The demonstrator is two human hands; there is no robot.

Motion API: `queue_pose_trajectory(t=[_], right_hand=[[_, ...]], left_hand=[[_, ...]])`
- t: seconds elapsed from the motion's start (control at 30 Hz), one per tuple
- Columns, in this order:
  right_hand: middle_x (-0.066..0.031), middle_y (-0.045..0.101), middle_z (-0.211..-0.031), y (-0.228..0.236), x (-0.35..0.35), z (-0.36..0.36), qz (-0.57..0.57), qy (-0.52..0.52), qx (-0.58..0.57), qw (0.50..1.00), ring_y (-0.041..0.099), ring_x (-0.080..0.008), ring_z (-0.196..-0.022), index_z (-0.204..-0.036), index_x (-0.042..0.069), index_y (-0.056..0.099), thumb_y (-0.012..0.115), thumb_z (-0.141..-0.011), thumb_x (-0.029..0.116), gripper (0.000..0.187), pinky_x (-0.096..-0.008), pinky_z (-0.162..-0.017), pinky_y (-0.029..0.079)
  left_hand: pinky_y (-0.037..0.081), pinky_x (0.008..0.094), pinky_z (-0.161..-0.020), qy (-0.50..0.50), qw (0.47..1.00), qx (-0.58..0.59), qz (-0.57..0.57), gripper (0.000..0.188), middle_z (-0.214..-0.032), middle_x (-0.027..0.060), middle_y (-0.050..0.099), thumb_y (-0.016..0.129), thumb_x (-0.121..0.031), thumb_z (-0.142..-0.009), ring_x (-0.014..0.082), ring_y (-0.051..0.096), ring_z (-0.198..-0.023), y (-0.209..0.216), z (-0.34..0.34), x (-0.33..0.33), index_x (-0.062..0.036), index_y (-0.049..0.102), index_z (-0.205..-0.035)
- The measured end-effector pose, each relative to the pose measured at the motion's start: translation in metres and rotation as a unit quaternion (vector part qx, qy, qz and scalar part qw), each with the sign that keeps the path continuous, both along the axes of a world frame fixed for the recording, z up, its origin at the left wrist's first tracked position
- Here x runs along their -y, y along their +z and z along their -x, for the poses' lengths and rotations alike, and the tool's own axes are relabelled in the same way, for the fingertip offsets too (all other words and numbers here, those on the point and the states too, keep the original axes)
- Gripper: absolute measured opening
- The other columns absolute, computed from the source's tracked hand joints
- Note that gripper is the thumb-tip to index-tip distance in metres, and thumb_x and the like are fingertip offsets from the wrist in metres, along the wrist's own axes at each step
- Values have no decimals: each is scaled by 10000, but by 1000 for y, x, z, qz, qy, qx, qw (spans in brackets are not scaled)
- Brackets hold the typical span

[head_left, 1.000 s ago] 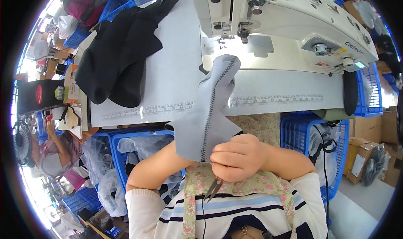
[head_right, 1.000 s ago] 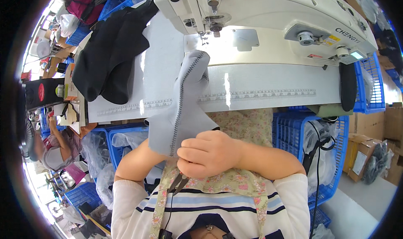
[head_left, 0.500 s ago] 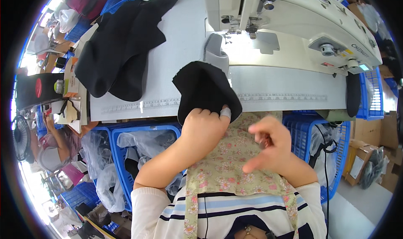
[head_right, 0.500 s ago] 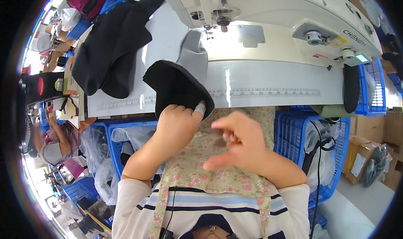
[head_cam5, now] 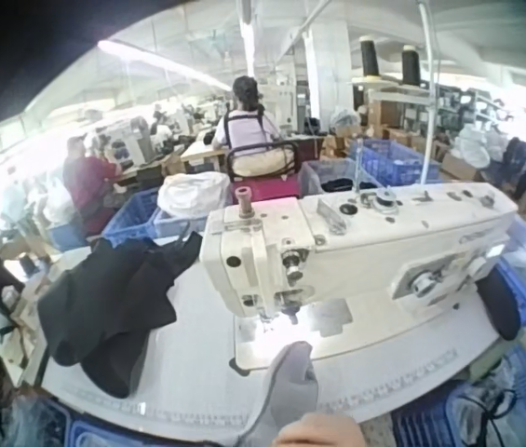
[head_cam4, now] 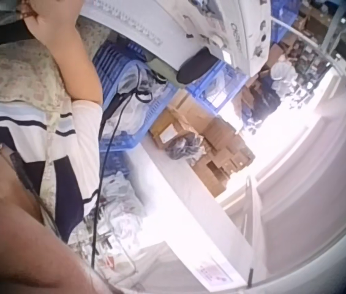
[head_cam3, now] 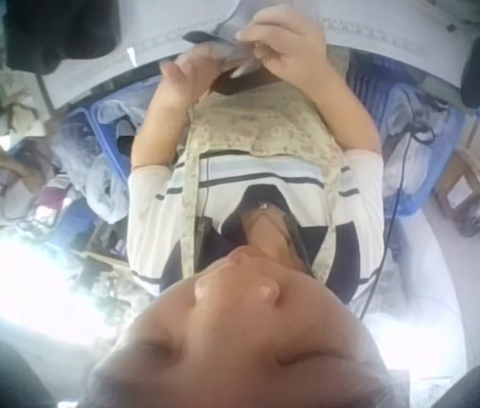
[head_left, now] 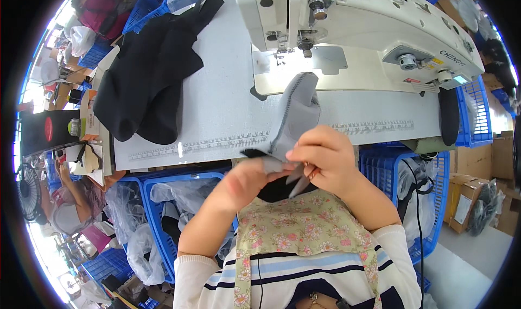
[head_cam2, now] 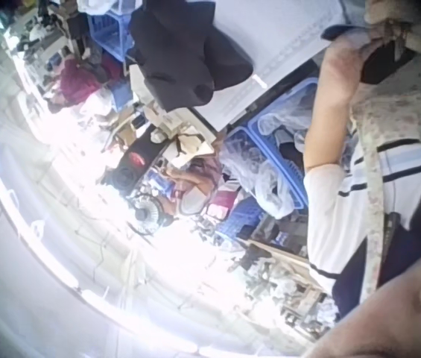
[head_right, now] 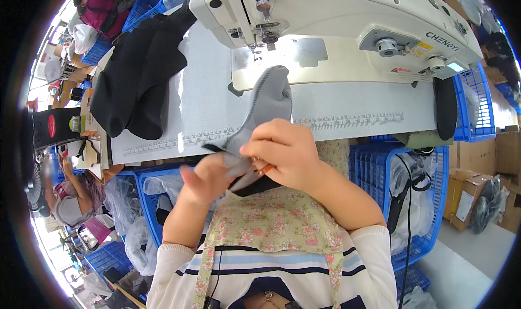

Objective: The person sews black fabric pieces using an industrial sewing machine, then trims the excess thread and edges with scissors. They repeat this process for multiple glove components, handling the fabric and tools with both hands.

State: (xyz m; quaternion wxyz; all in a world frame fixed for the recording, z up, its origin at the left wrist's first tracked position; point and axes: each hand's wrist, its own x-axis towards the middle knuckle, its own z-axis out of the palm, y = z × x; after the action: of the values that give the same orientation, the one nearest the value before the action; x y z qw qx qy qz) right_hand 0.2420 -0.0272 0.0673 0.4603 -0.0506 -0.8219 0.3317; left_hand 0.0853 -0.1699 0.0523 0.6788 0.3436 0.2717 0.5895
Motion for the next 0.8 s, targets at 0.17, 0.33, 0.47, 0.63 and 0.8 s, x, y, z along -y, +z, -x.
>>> queue_pose_trajectory(t=[0.17,0.33,0.47,0.63,0.8], right_hand=[[8,608,-843,-4,6,-15,-73,50,83,993,579,-159,-668,-911,139,663,760,-595,138,330,-281,-541,465],[-38,619,-816,15,12,-36,120,9,193,974,629,-213,-706,-989,98,652,783,-699,242,349,-307,-580,500],[-74,624,-782,28,21,-52,223,-28,243,944,623,-233,-670,-1059,67,648,778,-762,302,400,-316,-579,501],[-44,629,-759,42,29,-61,111,-52,244,962,590,-212,-622,-1134,68,646,784,-740,265,461,-307,-536,464],[-28,632,-747,42,32,-62,8,-91,240,966,573,-189,-605,-1154,61,647,806,-692,185,505,-304,-516,444]], left_hand=[[507,440,-920,78,957,161,228,484,-1217,168,599,456,-363,-981,282,590,-1117,10,-6,-6,12,500,-1284],[492,392,-925,137,966,47,213,355,-1196,124,620,541,-205,-963,223,602,-1071,19,-20,3,17,542,-1239],[463,327,-922,218,962,-54,155,316,-1187,97,627,576,-171,-957,162,584,-1073,16,-31,11,25,578,-1204],[454,294,-901,268,954,-107,76,285,-1120,75,654,599,-167,-952,139,589,-1027,31,-38,7,24,615,-1163],[457,273,-872,321,933,-154,52,242,-1067,68,673,640,-121,-925,124,598,-981,30,-43,6,34,641,-1112]])
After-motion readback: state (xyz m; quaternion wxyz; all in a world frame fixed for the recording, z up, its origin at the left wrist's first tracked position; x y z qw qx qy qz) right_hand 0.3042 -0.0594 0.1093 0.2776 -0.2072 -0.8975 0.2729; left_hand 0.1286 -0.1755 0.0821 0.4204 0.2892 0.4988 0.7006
